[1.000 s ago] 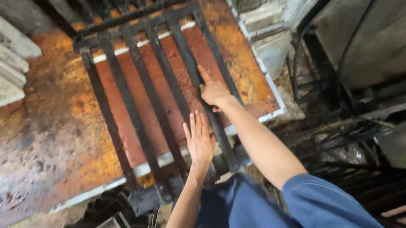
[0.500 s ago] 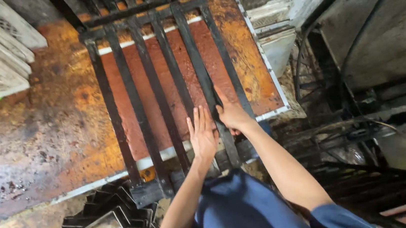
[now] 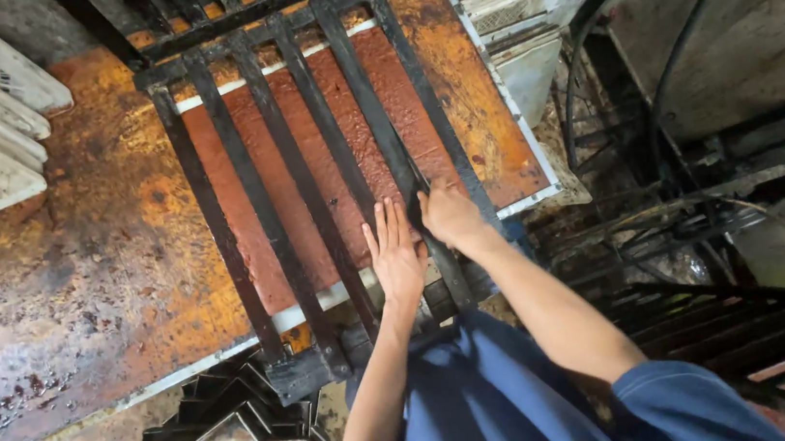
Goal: Cutting large sheets of cake into strips using a metal grid and a knife
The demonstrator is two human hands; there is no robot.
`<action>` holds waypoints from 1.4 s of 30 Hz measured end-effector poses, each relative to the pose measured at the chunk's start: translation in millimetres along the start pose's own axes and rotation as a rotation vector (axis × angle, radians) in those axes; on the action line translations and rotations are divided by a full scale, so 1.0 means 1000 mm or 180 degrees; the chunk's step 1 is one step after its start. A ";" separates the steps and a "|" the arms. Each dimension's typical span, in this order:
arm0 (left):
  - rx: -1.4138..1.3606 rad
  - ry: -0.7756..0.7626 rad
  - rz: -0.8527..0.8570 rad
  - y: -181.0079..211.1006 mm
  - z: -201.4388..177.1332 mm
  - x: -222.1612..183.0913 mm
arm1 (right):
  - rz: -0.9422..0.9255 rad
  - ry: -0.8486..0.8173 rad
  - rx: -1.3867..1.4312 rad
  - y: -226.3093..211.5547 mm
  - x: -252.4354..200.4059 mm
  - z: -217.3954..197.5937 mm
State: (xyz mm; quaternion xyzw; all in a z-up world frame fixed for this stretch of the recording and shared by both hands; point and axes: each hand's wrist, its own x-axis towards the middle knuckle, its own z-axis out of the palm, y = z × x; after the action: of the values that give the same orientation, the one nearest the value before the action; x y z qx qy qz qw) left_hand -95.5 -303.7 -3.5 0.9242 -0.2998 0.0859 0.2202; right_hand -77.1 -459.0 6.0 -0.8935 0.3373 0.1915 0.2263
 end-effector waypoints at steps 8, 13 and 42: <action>0.0024 -0.0087 -0.0105 0.001 -0.005 0.004 | -0.0314 0.0213 0.0087 -0.018 0.008 -0.016; -0.0085 -0.0149 -0.0129 0.002 -0.011 0.005 | -0.0137 -0.0312 0.0320 -0.051 -0.144 -0.092; 0.0267 -0.0372 -0.0156 0.006 -0.017 0.002 | 0.0394 -0.0811 0.0287 0.002 -0.222 -0.060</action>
State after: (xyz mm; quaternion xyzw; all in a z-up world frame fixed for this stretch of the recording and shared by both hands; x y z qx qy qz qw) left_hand -97.7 -301.6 13.9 0.9432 -0.2856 0.0389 0.1654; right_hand -222.4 -377.4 165.1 -0.8284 0.3686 0.3017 0.2949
